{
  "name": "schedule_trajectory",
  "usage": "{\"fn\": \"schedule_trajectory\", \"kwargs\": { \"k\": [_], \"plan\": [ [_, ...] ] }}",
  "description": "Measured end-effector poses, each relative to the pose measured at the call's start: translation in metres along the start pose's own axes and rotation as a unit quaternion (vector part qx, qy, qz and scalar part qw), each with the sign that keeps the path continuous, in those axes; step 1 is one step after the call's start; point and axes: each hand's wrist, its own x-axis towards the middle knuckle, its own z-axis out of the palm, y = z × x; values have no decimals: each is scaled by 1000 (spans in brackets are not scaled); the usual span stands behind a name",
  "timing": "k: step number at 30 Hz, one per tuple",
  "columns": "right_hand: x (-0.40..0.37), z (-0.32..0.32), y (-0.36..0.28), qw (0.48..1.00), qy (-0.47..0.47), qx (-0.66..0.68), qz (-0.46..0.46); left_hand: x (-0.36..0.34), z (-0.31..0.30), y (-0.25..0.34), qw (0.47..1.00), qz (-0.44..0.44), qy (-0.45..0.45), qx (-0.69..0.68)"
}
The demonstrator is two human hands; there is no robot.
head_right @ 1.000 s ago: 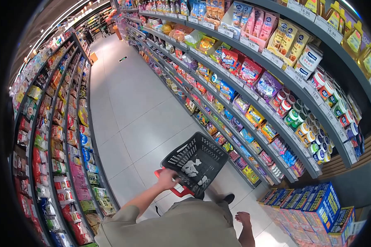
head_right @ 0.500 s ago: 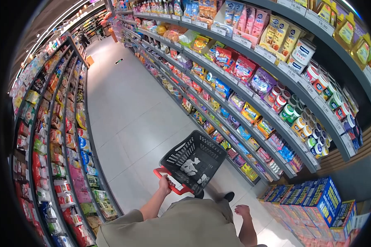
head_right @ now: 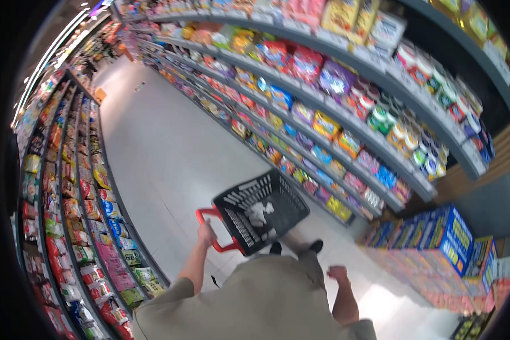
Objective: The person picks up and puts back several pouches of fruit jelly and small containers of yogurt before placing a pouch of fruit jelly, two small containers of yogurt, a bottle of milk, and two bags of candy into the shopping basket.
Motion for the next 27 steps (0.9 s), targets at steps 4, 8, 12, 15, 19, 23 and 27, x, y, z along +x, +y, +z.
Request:
{"fn": "schedule_trajectory", "kwargs": {
  "k": [4,8,12,15,19,23,27],
  "plan": [
    [-23,2,-12,885,73,455,65,15,-3,15,998,-51,-29,-35],
    [-45,-35,-62,805,86,554,195,20,-3,30,998,-61,-28,-10],
    [-55,-41,-70,800,87,559,199,19,0,42,996,-85,-33,27],
    [-57,-38,-70,809,87,546,201,26,6,44,995,-82,-50,37],
    [-59,-31,-62,817,94,531,204,32,11,36,997,-64,-35,41],
    [-50,-27,-51,918,131,319,194,33,20,33,998,-40,-10,55],
    [-8,-18,-2,966,170,163,101,48,18,24,995,1,25,97]
  ]
}}
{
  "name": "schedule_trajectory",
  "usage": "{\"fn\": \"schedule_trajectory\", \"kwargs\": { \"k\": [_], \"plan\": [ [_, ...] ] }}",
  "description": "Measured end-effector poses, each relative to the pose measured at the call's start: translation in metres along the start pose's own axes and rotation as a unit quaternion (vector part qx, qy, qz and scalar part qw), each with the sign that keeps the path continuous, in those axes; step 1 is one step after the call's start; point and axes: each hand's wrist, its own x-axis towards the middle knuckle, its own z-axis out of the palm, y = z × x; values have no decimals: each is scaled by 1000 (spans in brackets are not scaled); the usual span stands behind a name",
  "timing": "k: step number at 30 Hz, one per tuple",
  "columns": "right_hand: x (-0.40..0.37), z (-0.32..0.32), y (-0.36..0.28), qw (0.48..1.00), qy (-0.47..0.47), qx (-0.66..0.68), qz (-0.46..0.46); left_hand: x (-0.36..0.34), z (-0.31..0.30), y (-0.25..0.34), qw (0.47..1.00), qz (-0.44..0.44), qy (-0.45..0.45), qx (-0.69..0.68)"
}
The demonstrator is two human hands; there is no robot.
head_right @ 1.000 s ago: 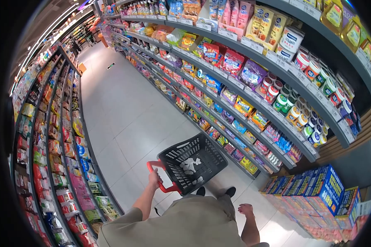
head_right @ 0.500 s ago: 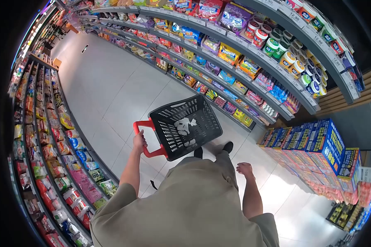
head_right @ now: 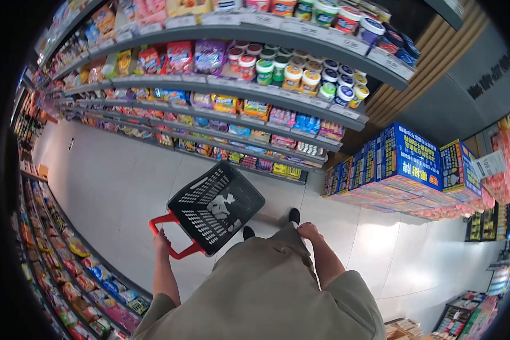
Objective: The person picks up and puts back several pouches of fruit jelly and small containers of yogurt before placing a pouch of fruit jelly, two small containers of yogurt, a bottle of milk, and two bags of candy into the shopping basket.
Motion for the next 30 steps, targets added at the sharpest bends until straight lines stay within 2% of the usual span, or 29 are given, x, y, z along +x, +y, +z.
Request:
{"fn": "schedule_trajectory", "kwargs": {
  "k": [1,2,3,4,5,6,8,9,10,11,12,14,17,20,22,26,28,30],
  "plan": [
    [12,1,11,995,-10,-48,-92,17,-4,-17,987,94,82,99],
    [11,-19,1,995,-5,-43,-94,28,1,-27,949,184,164,194],
    [4,-50,-18,997,-32,72,-16,4,10,-14,948,190,165,194],
    [2,-73,-28,978,-60,187,63,-38,19,1,865,301,277,291],
    [8,-84,-21,993,-20,87,-81,-77,36,14,746,399,379,375],
    [12,-98,-21,992,-18,93,-83,-92,56,14,743,405,380,375],
    [13,-136,-31,956,-29,292,12,-117,88,8,763,511,227,322],
    [16,-151,-33,954,-35,296,12,-125,105,1,874,369,57,311],
    [19,-166,-34,952,-15,304,-13,-134,123,-6,932,202,-116,279],
    [19,-180,-33,950,4,311,-37,-149,141,-14,943,67,-236,225],
    [15,-196,-36,949,-2,312,-37,-168,158,-25,921,-72,-347,159],
    [7,-227,-43,933,23,347,-91,-191,185,-65,873,-115,-399,256],
    [13,-249,-40,934,25,328,-140,-214,199,-109,861,-89,-342,364],
    [19,-265,-39,949,21,257,-180,-223,187,-130,878,-180,-302,325],
    [14,-278,-48,951,24,237,-196,-209,173,-151,880,-202,-272,332],
    [-11,-299,-84,953,12,238,-187,-198,161,-154,886,-193,-232,352],
    [-14,-290,-96,945,29,251,-208,-180,169,-151,881,-179,-249,360],
    [-17,-290,-113,937,40,260,-230,-161,176,-146,866,-139,-319,360]
  ]
}}
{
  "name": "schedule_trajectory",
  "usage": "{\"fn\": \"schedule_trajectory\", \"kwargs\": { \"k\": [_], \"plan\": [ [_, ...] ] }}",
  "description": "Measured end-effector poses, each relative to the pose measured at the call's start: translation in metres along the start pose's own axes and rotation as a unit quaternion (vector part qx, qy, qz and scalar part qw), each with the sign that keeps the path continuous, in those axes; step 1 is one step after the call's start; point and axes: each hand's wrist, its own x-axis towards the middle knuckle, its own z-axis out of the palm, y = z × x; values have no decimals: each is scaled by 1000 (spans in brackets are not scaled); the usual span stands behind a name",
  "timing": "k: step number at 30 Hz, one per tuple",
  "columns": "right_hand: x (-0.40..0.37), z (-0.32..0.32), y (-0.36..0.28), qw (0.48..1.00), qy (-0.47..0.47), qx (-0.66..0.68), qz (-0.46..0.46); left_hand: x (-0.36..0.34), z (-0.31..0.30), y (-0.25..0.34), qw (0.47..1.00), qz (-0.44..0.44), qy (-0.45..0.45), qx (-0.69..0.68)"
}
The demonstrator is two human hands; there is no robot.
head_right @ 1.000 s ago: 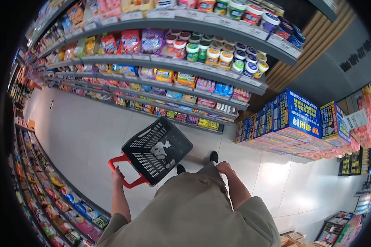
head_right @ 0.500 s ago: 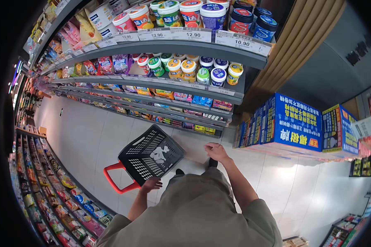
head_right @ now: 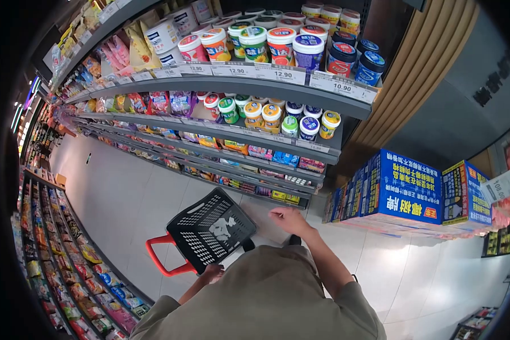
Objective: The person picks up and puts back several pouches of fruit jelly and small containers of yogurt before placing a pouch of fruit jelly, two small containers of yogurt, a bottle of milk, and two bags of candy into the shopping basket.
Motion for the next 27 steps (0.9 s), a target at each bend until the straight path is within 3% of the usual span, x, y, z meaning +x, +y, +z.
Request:
{"fn": "schedule_trajectory", "kwargs": {
  "k": [1,2,6,8,10,11,12,14,16,18,19,22,24,27],
  "plan": [
    [-1,4,-8,1000,-12,-11,-27,18,-9,8,996,30,-74,35],
    [-4,7,-17,998,-25,-21,-53,-2,3,37,1000,-5,18,8],
    [-1,14,-44,996,-34,-31,-72,16,-8,71,991,127,-39,-2],
    [-2,10,-66,996,-22,-45,-76,36,-15,72,978,169,-94,-78],
    [-3,7,-81,996,-16,-34,-80,19,-13,96,982,145,1,117],
    [-3,6,-89,996,-9,-18,-84,34,-19,91,891,240,45,383],
    [-3,1,-96,996,-7,-20,-84,46,-24,82,890,243,43,383],
    [-3,-18,-106,997,8,-13,-80,61,-30,71,699,380,87,599],
    [-3,-48,-112,989,80,75,-98,57,-37,67,672,360,61,644],
    [-5,-89,-127,962,220,87,-136,58,-46,57,632,333,18,699],
    [-3,-110,-130,941,287,124,-133,62,-49,49,630,335,16,701],
    [15,-166,-124,869,450,142,-146,87,-56,18,765,277,-16,582],
    [34,-193,-102,869,467,82,-144,96,-57,12,840,231,-35,490],
    [58,-217,-75,876,464,-11,-132,48,-59,48,809,280,-7,517]
  ]
}}
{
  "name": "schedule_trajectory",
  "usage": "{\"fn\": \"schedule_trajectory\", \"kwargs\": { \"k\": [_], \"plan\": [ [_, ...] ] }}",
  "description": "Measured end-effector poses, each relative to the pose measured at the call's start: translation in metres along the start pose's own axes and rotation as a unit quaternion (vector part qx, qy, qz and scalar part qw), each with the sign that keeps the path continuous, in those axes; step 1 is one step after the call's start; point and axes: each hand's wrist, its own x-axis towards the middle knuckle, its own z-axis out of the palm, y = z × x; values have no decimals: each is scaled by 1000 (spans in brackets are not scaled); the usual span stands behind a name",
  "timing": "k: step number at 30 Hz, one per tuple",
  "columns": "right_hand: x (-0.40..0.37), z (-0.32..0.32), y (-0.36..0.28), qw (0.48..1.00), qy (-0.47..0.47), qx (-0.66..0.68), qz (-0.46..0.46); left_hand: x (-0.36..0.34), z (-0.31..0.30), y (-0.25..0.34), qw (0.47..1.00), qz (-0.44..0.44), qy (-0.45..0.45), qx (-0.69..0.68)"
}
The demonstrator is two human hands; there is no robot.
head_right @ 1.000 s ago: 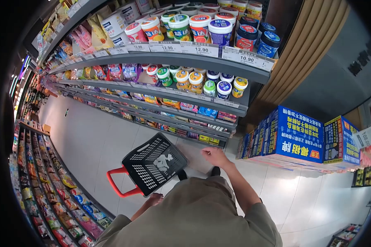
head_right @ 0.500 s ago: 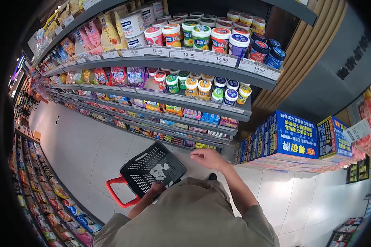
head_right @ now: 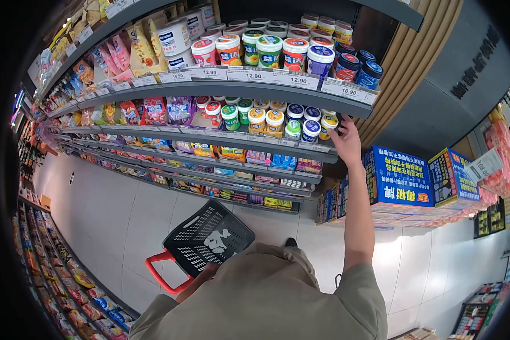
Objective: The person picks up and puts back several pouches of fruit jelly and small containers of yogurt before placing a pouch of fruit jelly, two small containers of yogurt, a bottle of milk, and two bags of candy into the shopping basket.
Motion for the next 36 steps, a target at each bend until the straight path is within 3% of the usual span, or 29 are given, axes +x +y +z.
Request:
{"fn": "schedule_trajectory", "kwargs": {
  "k": [1,3,6,10,13,16,17,19,24,29,31,33,36],
  "plan": [
    [6,1,4,999,-23,-33,-5,11,1,-2,1000,-1,1,0],
    [14,4,4,998,-41,-56,-5,37,5,-6,977,42,-47,202],
    [21,7,6,992,-67,-106,-10,33,-6,10,988,38,18,148],
    [20,9,-2,977,-54,-201,-42,34,-5,20,995,7,26,94],
    [9,0,-25,990,-22,-141,-8,26,-16,35,994,26,61,91],
    [-8,-19,-27,997,59,-4,49,11,-34,62,968,65,155,-186],
    [-20,-25,-41,994,69,60,65,-2,-50,86,969,61,148,-190],
    [-41,-35,-43,988,68,74,120,-24,-98,142,859,-14,110,-500],
    [-116,-7,-52,950,-111,191,219,-41,-171,243,817,156,75,-550],
    [-180,44,-67,908,-252,239,236,-79,-240,330,768,217,10,-603],
    [-195,54,-76,900,-260,246,249,-80,-241,338,753,241,-16,-612],
    [-200,62,-78,895,-265,255,252,-78,-242,340,743,334,10,-580],
    [-200,63,-86,918,-260,219,206,-94,-247,338,713,304,-39,-631]
  ]
}}
